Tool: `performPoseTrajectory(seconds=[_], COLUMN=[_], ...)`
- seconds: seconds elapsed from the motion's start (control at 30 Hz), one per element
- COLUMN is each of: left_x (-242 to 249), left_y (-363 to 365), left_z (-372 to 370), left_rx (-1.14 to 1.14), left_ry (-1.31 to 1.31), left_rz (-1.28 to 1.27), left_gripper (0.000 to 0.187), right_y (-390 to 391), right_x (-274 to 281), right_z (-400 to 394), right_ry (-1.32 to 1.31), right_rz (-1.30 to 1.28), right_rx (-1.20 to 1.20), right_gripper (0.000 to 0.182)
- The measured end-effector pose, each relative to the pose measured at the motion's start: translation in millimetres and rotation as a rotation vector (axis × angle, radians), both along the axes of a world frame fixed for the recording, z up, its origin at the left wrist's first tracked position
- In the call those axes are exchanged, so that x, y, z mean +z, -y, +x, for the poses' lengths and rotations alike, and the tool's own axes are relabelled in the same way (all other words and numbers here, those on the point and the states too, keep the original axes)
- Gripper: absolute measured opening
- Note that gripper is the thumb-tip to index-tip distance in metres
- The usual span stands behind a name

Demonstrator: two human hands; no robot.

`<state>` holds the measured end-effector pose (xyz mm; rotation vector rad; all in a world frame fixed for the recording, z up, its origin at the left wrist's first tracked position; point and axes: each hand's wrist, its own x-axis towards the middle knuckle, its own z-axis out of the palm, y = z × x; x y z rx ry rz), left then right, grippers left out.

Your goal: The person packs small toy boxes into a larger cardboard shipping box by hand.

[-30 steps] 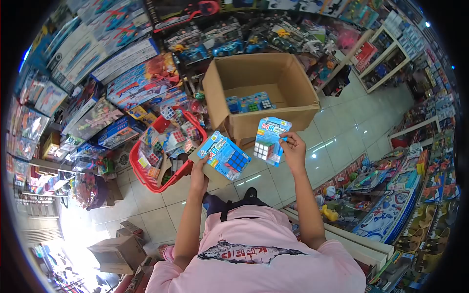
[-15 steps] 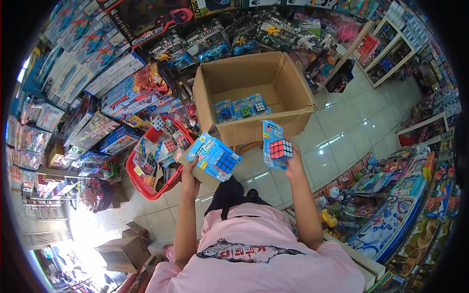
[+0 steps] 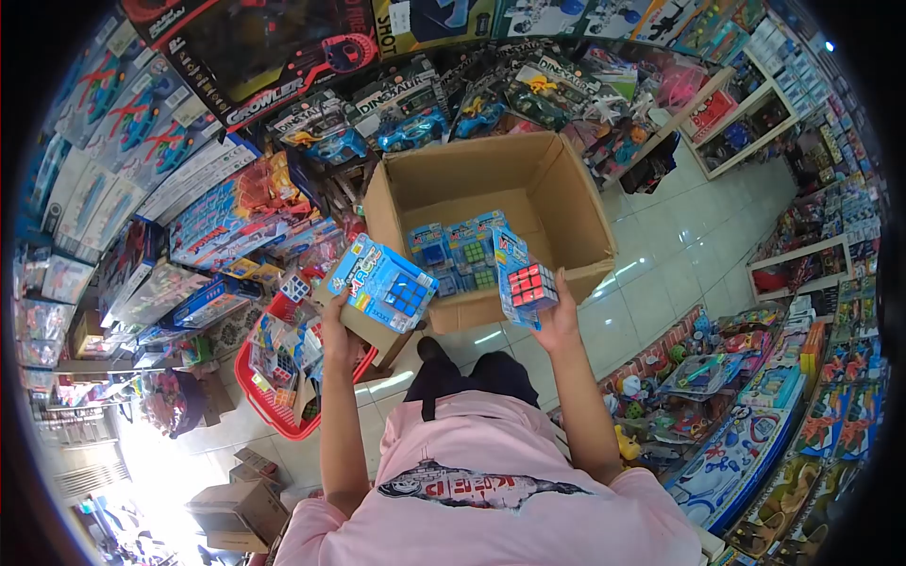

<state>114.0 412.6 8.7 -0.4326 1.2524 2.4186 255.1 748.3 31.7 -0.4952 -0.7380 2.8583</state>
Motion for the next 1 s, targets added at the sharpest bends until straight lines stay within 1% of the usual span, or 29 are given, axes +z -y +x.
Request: performPoseTrajectory(seconds=[0.13,0.23,0.3,0.37,0.43,0.47,0.57,0.6,0.63,0.7,0.73,0.8,0.87,0.9,0.93,0.97,1.0], left_x=[-6.1,-12.8,-19.2,-20.3,-22.5,-22.6,-22.8,-23.8,-24.4,-24.0,-21.9,-17.1,-15.6,-14.9,-14.5,-14.4,-14.5], left_y=[5.4,4.6,3.7,-0.5,-5.8,-8.0,-10.4,-11.0,-11.7,-13.4,-14.8,-20.1,-24.8,-27.1,-29.9,-32.7,-33.9], left_z=[-27.1,-46.1,-49.7,-52.3,-51.6,-51.9,-52.0,-52.1,-53.4,-54.5,-53.8,-56.4,-57.0,-56.1,-55.7,-54.7,-51.9], left_rx=[0.005,0.035,0.063,0.085,0.120,0.141,0.199,0.214,0.230,0.257,0.279,0.321,0.361,0.384,0.392,0.401,0.407], left_ry=[-0.005,-0.009,0.012,0.015,0.025,0.032,0.072,0.088,0.088,0.093,0.097,0.100,0.102,0.103,0.092,0.083,0.075], left_rz=[-0.030,0.005,0.034,0.008,-0.019,-0.033,-0.070,-0.080,-0.082,-0.088,-0.094,-0.103,-0.099,-0.097,-0.103,-0.109,-0.117], left_gripper=[0.047,0.047,0.047,0.046,0.046,0.045,0.045,0.045,0.046,0.046,0.046,0.046,0.046,0.046,0.046,0.046,0.046], right_y=[-3.3,-10.2,-27.5,-41.0,-44.4,-41.4,-52.3,-54.7,-59.8,-69.3,-62.8,-54.6,-44.7,-39.8,-34.2,-28.6,-21.2], right_x=[8.0,22.8,6.2,-1.5,-0.8,0.4,-42.5,-43.6,-66.7,-152.6,-177.2,-221.5,-236.7,-261.8,-303.9,-328.8,-335.6], right_z=[-23.3,-50.6,-73.8,-101.5,-132.7,-149.1,-197.9,-212.7,-229.8,-259.7,-272.1,-290.2,-306.0,-312.0,-317.4,-321.6,-320.8], right_ry=[-0.002,0.192,0.276,0.372,0.467,0.511,0.512,0.470,0.494,0.545,0.708,0.693,0.641,0.613,0.585,0.558,0.600], right_rz=[0.146,0.386,0.421,0.432,0.418,0.479,0.568,0.556,0.608,0.712,0.818,0.885,0.953,0.965,0.978,0.990,1.048], right_rx=[-0.001,0.024,0.085,0.158,0.241,0.234,0.318,0.412,0.429,0.460,0.468,0.595,0.686,0.675,0.663,0.651,0.675], right_gripper=[0.062,0.059,0.057,0.054,0.050,0.045,0.051,0.063,0.066,0.073,0.064,0.079,0.092,0.090,0.089,0.088,0.086])
